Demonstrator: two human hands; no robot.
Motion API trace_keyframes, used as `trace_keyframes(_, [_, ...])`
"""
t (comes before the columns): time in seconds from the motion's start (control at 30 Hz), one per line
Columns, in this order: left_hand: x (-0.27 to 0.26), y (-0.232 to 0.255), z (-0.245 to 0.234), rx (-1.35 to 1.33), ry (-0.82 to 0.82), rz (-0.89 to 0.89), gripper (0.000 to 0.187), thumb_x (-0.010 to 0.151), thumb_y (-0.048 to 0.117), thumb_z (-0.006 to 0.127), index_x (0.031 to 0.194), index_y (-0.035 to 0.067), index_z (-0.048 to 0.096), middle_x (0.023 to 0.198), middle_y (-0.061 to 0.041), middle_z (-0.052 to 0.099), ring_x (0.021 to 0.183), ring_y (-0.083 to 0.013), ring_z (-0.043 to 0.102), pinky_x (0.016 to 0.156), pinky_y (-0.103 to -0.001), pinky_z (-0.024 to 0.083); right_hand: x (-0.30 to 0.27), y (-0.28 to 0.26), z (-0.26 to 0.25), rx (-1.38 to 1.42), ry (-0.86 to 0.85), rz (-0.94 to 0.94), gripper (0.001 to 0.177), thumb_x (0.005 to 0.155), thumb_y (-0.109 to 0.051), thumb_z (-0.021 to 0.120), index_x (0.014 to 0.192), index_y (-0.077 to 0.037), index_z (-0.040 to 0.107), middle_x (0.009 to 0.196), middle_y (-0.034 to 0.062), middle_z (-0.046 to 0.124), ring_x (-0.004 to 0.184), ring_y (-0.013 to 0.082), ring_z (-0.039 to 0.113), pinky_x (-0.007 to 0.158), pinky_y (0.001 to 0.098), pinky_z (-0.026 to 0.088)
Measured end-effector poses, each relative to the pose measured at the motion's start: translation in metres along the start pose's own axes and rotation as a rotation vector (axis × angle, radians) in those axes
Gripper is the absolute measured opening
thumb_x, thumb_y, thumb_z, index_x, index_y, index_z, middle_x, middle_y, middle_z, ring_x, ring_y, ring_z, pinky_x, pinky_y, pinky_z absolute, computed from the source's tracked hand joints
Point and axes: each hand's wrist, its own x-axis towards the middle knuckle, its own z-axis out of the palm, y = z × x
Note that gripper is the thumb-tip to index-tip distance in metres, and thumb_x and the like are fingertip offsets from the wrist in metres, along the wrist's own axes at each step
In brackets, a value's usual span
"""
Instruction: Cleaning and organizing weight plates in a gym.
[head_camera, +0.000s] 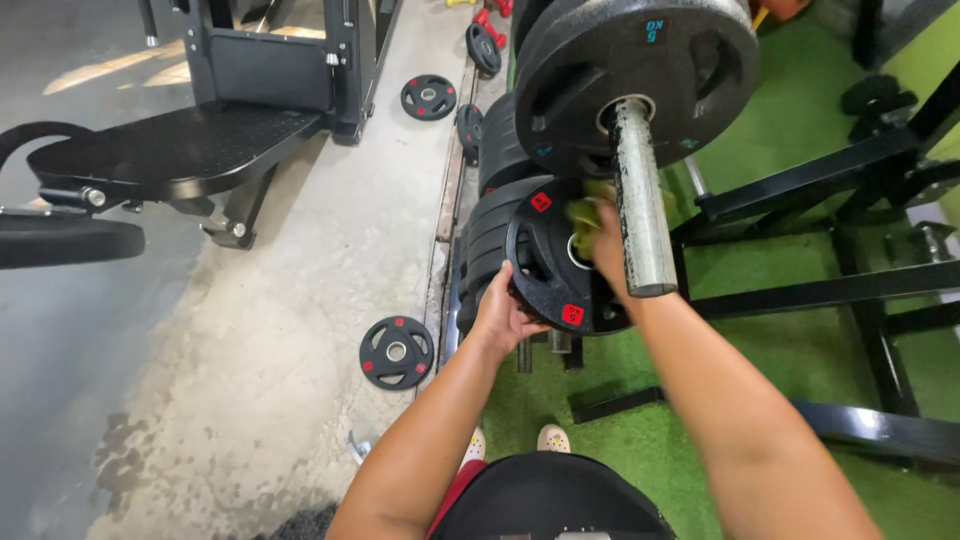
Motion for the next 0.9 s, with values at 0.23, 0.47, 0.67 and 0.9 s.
trace_keyframes(0.23, [0.009,-0.001,-0.005,0.041,-0.002,-0.009,0.090,0.092,0.077,0.036,0.150,0.009,0.047,0.150,-0.017,0.055,0.136,-0.0409,0.053,0.110,-0.066,0.037,-0.043,-0.095,0.005,-0.006,-0.263,-0.125,0.046,0.083,-0.005,0.061,0.128,-0.009,0.069,0.140,0.0169,0.062,0.133,0.0352,0.057,0.116,0.0490,0.043])
trace_keyframes(0.47, [0.033,-0.003,-0.019,-0.046,-0.065,0.123,0.090,0.101,0.078,0.037,0.149,0.003,0.048,0.139,-0.022,0.065,0.127,-0.0451,0.062,0.105,-0.068,0.045,-0.115,-0.064,-0.105,0.010,-0.409,-0.316,0.059,0.061,-0.002,0.071,0.119,-0.012,0.066,0.141,0.0144,0.059,0.133,0.0339,0.052,0.113,0.0504,0.038])
trace_keyframes(0.67, [0.016,0.000,-0.006,0.114,0.121,0.052,0.079,0.093,0.075,0.036,0.143,0.015,0.049,0.134,-0.014,0.067,0.118,-0.0432,0.067,0.097,-0.075,0.045,-0.078,0.019,-0.106,-0.205,-0.203,-0.191,0.056,0.069,-0.004,0.068,0.125,-0.013,0.068,0.142,0.0134,0.059,0.136,0.0348,0.052,0.113,0.0560,0.040])
trace_keyframes(0.9, [0.004,0.003,0.010,0.161,0.145,0.063,0.080,0.094,0.075,0.031,0.142,0.014,0.050,0.129,-0.014,0.070,0.115,-0.0388,0.069,0.096,-0.070,0.050,-0.004,-0.006,0.010,0.081,-0.235,0.071,0.045,0.097,-0.023,0.053,0.140,-0.011,0.058,0.144,0.0089,0.061,0.136,0.0319,0.059,0.110,0.0463,0.051])
